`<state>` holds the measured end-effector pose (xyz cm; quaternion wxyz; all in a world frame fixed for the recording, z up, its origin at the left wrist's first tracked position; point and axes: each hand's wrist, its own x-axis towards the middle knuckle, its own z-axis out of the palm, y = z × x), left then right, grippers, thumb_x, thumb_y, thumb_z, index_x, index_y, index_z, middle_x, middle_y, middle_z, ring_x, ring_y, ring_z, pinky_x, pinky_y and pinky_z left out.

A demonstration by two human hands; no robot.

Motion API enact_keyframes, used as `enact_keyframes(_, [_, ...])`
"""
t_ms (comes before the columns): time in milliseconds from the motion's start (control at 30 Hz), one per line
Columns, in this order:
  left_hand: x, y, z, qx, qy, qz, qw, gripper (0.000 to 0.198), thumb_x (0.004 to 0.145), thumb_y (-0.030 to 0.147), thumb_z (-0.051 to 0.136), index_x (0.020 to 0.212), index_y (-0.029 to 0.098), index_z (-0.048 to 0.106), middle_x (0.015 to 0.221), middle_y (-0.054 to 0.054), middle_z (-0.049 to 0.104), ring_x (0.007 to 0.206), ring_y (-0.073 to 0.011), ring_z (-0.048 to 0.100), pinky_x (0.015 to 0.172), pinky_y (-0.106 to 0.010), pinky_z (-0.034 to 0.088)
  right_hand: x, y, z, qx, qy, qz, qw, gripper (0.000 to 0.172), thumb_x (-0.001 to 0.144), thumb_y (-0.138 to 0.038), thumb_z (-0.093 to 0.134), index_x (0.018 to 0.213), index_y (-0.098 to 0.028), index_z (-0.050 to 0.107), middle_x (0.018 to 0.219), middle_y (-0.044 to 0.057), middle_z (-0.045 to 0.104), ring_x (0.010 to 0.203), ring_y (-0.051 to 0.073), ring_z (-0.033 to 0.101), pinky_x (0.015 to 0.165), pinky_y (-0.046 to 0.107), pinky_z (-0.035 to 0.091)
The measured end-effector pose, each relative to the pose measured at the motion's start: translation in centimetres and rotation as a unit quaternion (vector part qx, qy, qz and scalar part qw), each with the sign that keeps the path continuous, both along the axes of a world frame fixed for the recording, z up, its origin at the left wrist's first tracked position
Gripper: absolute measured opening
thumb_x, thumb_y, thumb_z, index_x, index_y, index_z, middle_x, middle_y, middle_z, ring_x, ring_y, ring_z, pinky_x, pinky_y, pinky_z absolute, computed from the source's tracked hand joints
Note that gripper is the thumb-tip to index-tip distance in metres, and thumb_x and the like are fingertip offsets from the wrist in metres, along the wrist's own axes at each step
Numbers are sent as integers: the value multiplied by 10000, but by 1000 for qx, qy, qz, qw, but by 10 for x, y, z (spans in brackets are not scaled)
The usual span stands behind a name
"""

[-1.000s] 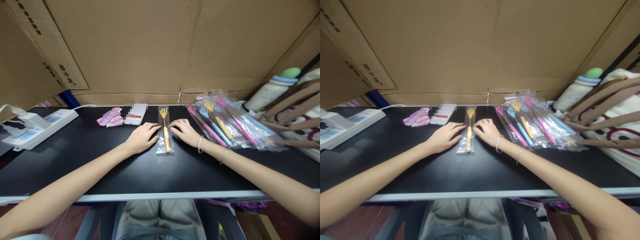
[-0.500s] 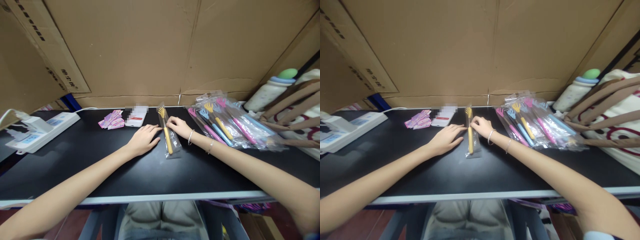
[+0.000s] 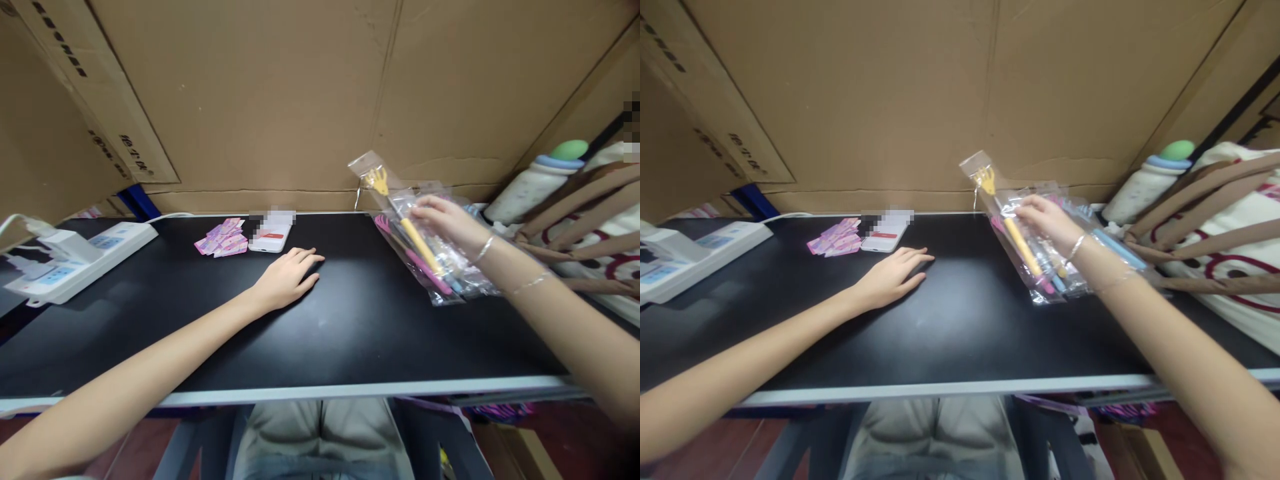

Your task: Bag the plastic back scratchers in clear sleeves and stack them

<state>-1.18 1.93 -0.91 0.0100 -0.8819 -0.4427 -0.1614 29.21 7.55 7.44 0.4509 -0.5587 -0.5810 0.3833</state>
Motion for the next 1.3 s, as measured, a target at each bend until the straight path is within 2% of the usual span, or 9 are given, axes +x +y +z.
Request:
enact_keyframes(167, [0, 1, -1, -3, -8, -5, 1000, 372, 942, 306, 416, 1269, 156, 512, 1354, -115, 522, 1274, -221, 440, 1064, -383, 400, 59, 11, 13, 2, -140, -90, 986, 60, 879, -151, 572, 920, -150, 528, 756, 37, 592, 599, 67, 502, 591, 256, 366])
enact_keyframes(333, [-1, 2, -2, 7, -2, -8, 1000, 365, 950, 303, 402, 1264, 159, 519, 1350, -111, 526, 1256, -224, 454, 1059, -389, 401, 102, 25, 3, 11, -370, -149, 917, 273, 867, -166, 590, 1112, -58, 536, 906, 174, 667, 606, 89, 490, 638, 293, 392])
enact_keyframes(433, [-1, 2, -2, 15, 4, -6, 1000, 366, 948, 309, 405, 1259, 157, 523, 1347, -115, 527, 1249, -229, 461, 1051, -396, 404, 116, 31, -3, 38, -493, -142, 858, 293, 828, -198, 648, 1083, -69, 581, 990, 178, 675, 703, 123, 522, 731, 294, 392])
enact_keyframes(600, [-1, 1, -2, 15, 9, -1, 1000, 367, 946, 316, 407, 1261, 167, 522, 1348, -103, 526, 1249, -227, 463, 1049, -390, 405, 123, 35, 2, -7, -568, -94, 818, 438, 839, -267, 642, 1205, -54, 529, 1087, 184, 655, 824, 175, 567, 747, 288, 391])
enact_keyframes(700, [-1, 1, -2, 16, 5, -1, 1000, 363, 945, 312, 406, 1257, 169, 523, 1341, -102, 530, 1245, -226, 466, 1050, -392, 404, 108, 25, 11, -6, -643, -87, 761, 495, 854, -325, 618, 1225, -13, 520, 1160, 244, 607, 955, 234, 568, 767, 327, 386])
enact_keyframes(800, [-1, 1, -2, 17, 1, -2, 1000, 360, 946, 311, 401, 1254, 172, 524, 1337, -101, 532, 1241, -225, 470, 1048, -391, 407, 72, 5, 15, 95, -693, -127, 703, 473, 895, -419, 523, 1208, -65, 544, 1192, 227, 590, 1084, 309, 511, 767, 379, 386])
enact_keyframes(933, [-1, 1, -2, 13, 0, -1, 1000, 360, 946, 310, 404, 1255, 171, 525, 1338, -101, 529, 1248, -225, 464, 1055, -392, 402, 7, -23, 5, 225, -656, -16, 721, 323, 914, -333, 473, 1157, -148, 578, 1124, 129, 640, 1071, 285, 520, 777, 354, 426])
enact_keyframes(1067, [0, 1, -2, 7, 4, -2, 1000, 365, 944, 307, 410, 1263, 168, 520, 1346, -103, 522, 1253, -227, 459, 1057, -390, 402, -44, -34, -23, 318, -626, 87, 706, 234, 913, -271, 460, 1063, -160, 603, 1023, 108, 658, 994, 251, 550, 769, 344, 438])
enact_keyframes(1300, [0, 2, -3, 10, -3, -3, 1000, 362, 949, 312, 398, 1264, 178, 515, 1351, -99, 516, 1254, -223, 454, 1055, -397, 400, -68, -28, -67, 332, -562, 180, 736, 198, 919, -206, 418, 1011, -177, 591, 989, 94, 653, 937, 231, 548, 749, 346, 434])
